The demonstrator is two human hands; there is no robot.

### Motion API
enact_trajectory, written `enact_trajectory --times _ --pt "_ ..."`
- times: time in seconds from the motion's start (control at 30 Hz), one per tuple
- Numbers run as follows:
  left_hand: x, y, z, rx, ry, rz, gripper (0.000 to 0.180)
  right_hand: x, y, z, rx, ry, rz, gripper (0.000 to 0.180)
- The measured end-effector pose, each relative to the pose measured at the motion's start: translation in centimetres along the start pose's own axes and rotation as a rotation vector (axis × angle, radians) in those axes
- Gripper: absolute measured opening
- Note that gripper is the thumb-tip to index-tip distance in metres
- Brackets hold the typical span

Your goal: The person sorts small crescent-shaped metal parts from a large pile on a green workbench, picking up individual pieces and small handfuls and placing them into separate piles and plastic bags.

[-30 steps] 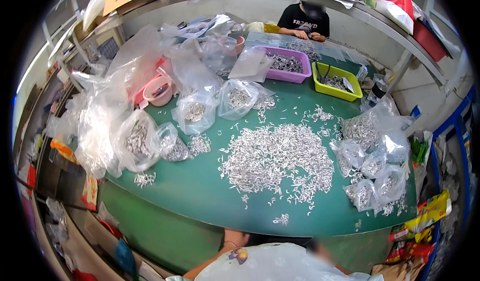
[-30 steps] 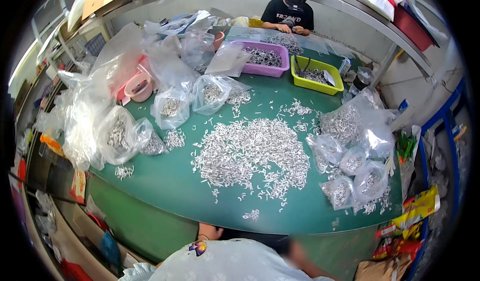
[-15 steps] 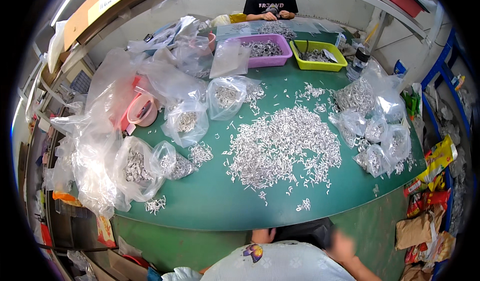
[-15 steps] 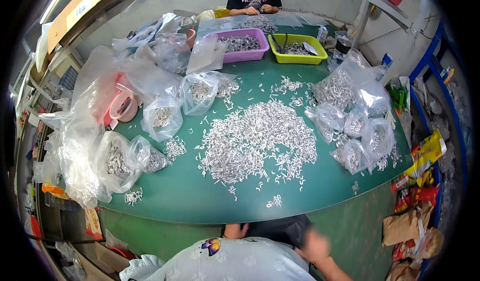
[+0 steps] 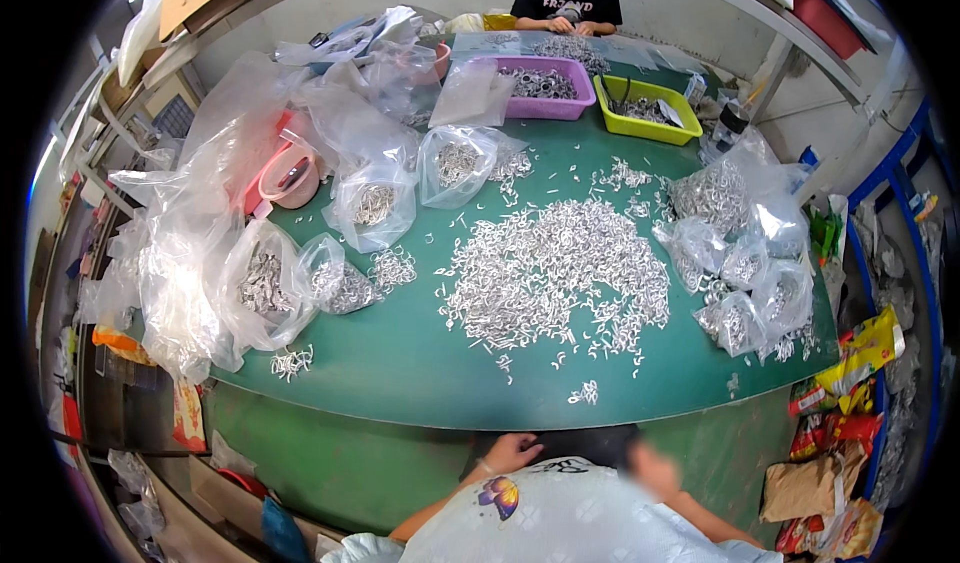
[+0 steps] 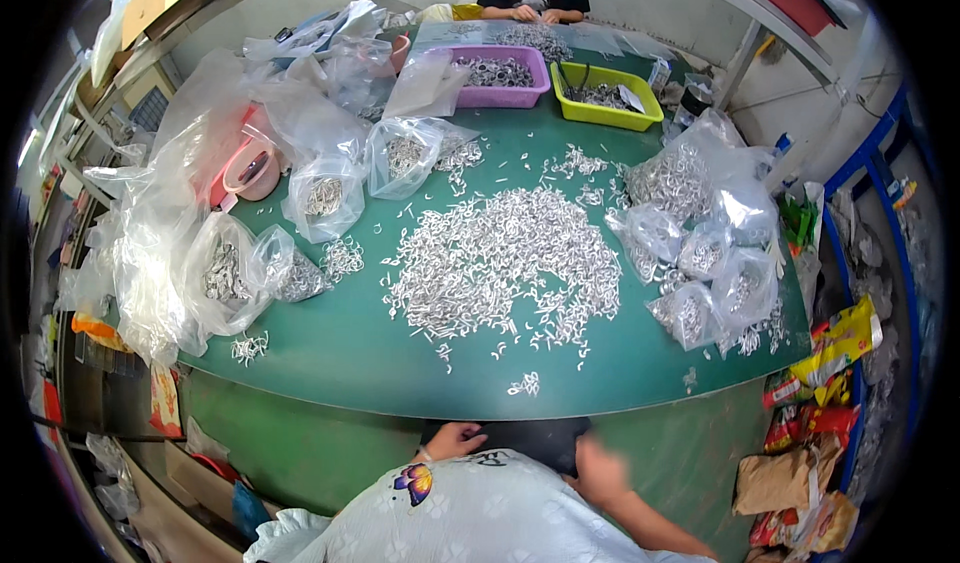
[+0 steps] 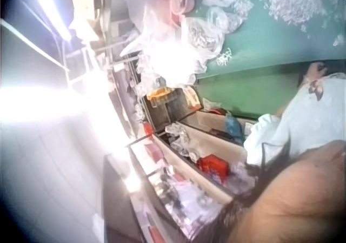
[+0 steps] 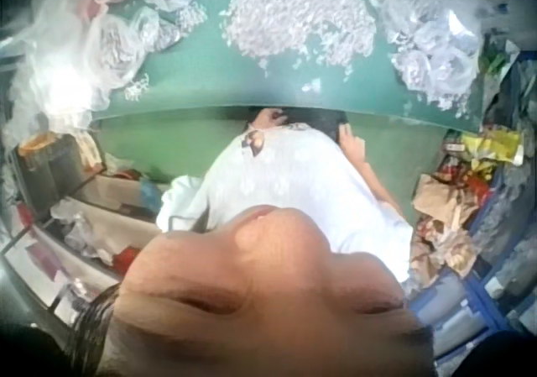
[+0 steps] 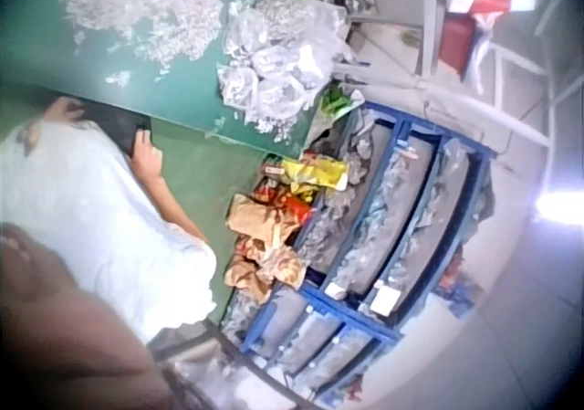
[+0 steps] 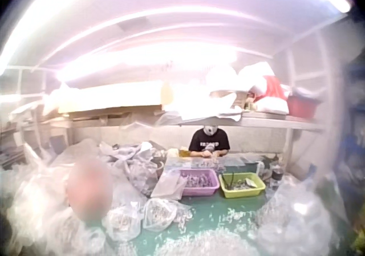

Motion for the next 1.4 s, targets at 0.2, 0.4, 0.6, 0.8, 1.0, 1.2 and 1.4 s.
enact_trajectory --times 0.2,0.4,0.6,0.8,1.0,1.2,1.4 --pt "5.6 -3.6 -2.3 -0.121 -0.080 0.237 0.031 -2.5 -0.3 2.1 -0.317 -0.278 0.062 0.062" --pt "7.1 -3.2 -4.8 -0.024 -0.275 0.145 0.035 -7.1 15.2 10.1 -1.344 0.178 -0.119 0.065" --pt "6.6 -2.7 -3.9 -0.003 -0.254 0.156 0.036 -2.5 17.4 7.7 -2.030 0.556 -0.429 0.062" --pt "4.2 -4.7 -7.7 -0.014 -0.265 0.417 0.037 -3.4 20.3 7.6 -2.136 0.564 -0.420 0.053" --pt "3.2 -5.8 -7.3 -0.179 -0.114 0.547 0.029 -5.3 23.4 9.2 -2.046 0.445 -0.345 0.045" --pt "2.9 -4.4 -3.9 -0.339 -0.185 0.403 0.026 -5.0 27.6 13.1 -1.725 0.344 -0.473 0.037" --pt "4.1 -0.3 4.8 -0.268 -0.142 0.148 0.022 3.4 31.2 15.9 -1.580 0.329 -0.665 0.028"
Point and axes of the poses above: each hand's wrist, its own x-axis away from the middle knuckle, its own y-axis out of the palm, z = x × y, the point moved 8 cm from there along -x, towards the middle knuckle, and after that the axes turned 8 degrees about -z, right-handed, at the moved point
